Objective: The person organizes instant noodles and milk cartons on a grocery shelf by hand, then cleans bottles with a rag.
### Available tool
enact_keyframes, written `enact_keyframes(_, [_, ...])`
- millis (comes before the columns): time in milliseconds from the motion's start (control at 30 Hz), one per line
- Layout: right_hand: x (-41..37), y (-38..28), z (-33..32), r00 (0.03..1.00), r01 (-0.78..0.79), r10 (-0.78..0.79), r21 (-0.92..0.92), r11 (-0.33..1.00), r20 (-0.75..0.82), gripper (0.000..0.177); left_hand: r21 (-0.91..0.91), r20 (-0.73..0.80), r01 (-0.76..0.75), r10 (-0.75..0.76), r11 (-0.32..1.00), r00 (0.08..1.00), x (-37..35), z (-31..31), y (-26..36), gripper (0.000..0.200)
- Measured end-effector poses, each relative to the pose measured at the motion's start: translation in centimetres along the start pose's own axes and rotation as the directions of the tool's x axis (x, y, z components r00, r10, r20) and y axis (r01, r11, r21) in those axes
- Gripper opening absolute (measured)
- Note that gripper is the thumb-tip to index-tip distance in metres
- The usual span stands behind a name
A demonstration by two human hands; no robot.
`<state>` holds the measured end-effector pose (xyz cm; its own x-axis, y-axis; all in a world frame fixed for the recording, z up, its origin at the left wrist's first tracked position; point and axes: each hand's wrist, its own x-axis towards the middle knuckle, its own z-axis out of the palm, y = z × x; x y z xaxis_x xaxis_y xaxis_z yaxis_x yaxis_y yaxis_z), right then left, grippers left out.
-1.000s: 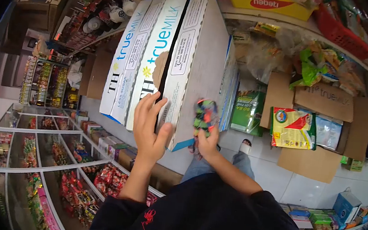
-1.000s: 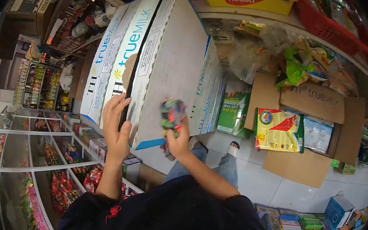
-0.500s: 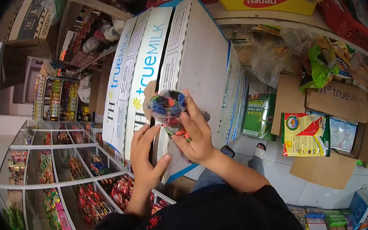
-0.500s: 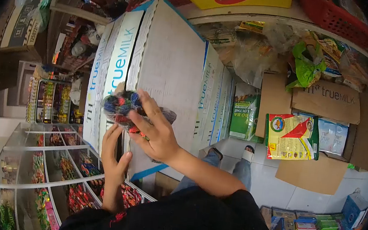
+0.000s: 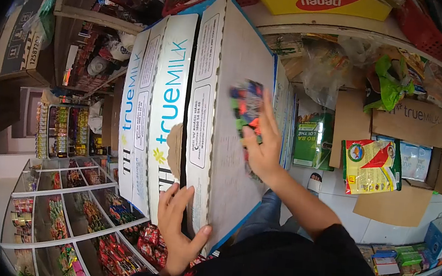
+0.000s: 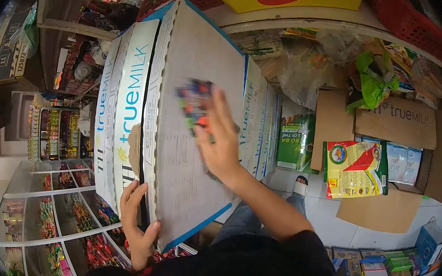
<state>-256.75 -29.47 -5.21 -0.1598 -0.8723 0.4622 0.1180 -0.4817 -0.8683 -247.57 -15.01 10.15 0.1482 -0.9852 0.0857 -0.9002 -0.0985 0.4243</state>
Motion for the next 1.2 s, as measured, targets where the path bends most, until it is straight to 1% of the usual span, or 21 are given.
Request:
enact_keyframes(67, [3.5,-2.4,0.6,0.981,0.193,-0.194,0.028,0.981,0.029,0.05,-0.007,0.012,0.009,-0.009,1.0,1.0,0.0,-0.1,0.1,0.06])
enact_keyframes(100, [4.9,-2.3,1.0,0.981,0.193,-0.194,0.025,0.981,0.031,0.05,-0.009,0.013,0.018,-0.018,1.0,1.0,-0.1,-0.2,0.1,0.06])
enact_keyframes(167, [8.2,-1.5,1.4,0.984,0.177,-0.177,0.066,0.982,-0.014,0.048,-0.026,0.004,0.007,-0.007,1.0,1.0,0.1,-0.1,0.1,0.059])
enact_keyframes(200, [9.6,-0.3,1.3,0.981,0.193,-0.193,0.047,0.98,-0.016,0.048,-0.017,-0.002,0.008,-0.008,1.0,1.0,0.0,-0.1,0.0,0.059])
enact_keyframes(267, [10.5,3.3,1.2,0.998,-0.047,0.053,0.113,0.992,-0.046,0.047,-0.027,0.002,0.001,-0.001,1.0,1.0,-0.1,-0.2,0.1,0.059])
enact_keyframes(333, [9.9,7.5,0.3,0.968,-0.246,0.247,0.035,0.969,-0.036,0.044,0.0,0.022,0.022,-0.022,1.0,1.0,0.1,-0.4,0.3,0.059])
enact_keyframes(400, [6.8,11.1,0.2,0.921,-0.364,0.351,-0.055,0.93,-0.167,0.043,-0.018,0.01,0.021,-0.021,1.0,1.0,0.0,-0.3,0.2,0.06])
enact_keyframes(467, [4.1,10.2,0.0,0.901,-0.417,0.407,-0.039,0.908,-0.15,0.045,0.017,0.023,0.044,-0.045,0.999,0.999,0.1,-0.4,0.2,0.061])
enact_keyframes(500, [3.9,8.8,0.3,0.901,-0.417,0.407,-0.036,0.908,-0.148,0.045,0.018,0.029,0.055,-0.055,0.998,0.998,0.1,-0.5,0.3,0.061])
enact_keyframes(567, [4.9,4.1,0.6,0.954,-0.274,0.281,0.078,0.959,-0.104,0.044,0.015,0.034,0.047,-0.047,0.999,0.998,0.3,-0.6,0.2,0.061])
enact_keyframes(633, [7.6,1.7,1.3,0.995,-0.019,0.021,0.019,1.0,-0.095,0.044,0.016,0.034,0.041,-0.041,0.999,0.999,0.2,-0.6,0.1,0.061])
enact_keyframes(667, [9.1,1.2,1.7,0.996,-0.019,0.021,0.026,0.999,-0.092,0.044,0.023,0.031,0.024,-0.025,0.999,0.999,0.2,-0.6,0.1,0.06])
enact_keyframes(733, [12.2,1.0,2.2,0.994,0.009,0.008,0.162,0.987,-0.105,0.043,0.028,0.023,0.003,-0.003,1.0,1.0,0.3,-0.6,0.1,0.06])
enact_keyframes(767, [13.2,1.9,2.2,0.995,0.013,0.004,0.16,0.987,-0.103,0.043,0.023,0.016,0.001,-0.001,1.0,1.0,0.3,-0.6,0.1,0.06])
enact_keyframes(833, [13.7,4.9,1.9,0.985,-0.113,0.134,0.183,0.977,-0.104,0.042,0.009,0.013,-0.001,0.001,1.0,1.0,0.2,-0.5,0.1,0.06])
enact_keyframes(867, [12.7,6.3,1.8,0.985,-0.115,0.134,0.175,0.978,-0.104,0.042,0.01,0.015,0.001,-0.001,1.0,1.0,0.2,-0.6,0.1,0.06])
enact_keyframes(933, [10.0,9.3,1.3,0.961,-0.208,0.231,0.149,0.967,-0.153,0.043,0.009,0.024,0.003,-0.003,1.0,1.0,0.3,-0.4,0.1,0.059])
enact_keyframes(1000, [5.8,11.2,0.4,0.896,-0.408,0.387,-0.061,0.911,-0.22,0.043,0.015,-0.003,0.005,-0.005,1.0,1.0,0.2,-0.3,0.0,0.06])
enact_keyframes(1067, [0.9,13.7,-0.4,0.839,-0.512,0.5,-0.003,0.859,-0.214,0.044,0.02,0.022,0.021,-0.021,1.0,1.0,0.1,-0.3,0.1,0.061])
enact_keyframes(1133, [-3.2,14.1,-1.1,0.81,-0.56,0.541,-0.025,0.828,-0.227,0.044,-0.004,-0.004,0.023,-0.023,1.0,1.0,0.1,-0.2,0.1,0.061])
enact_keyframes(1200, [-5.3,13.8,-1.3,0.784,-0.596,0.57,-0.045,0.802,-0.246,0.043,0.003,0.003,0.021,-0.021,1.0,1.0,0.1,-0.1,0.2,0.061])
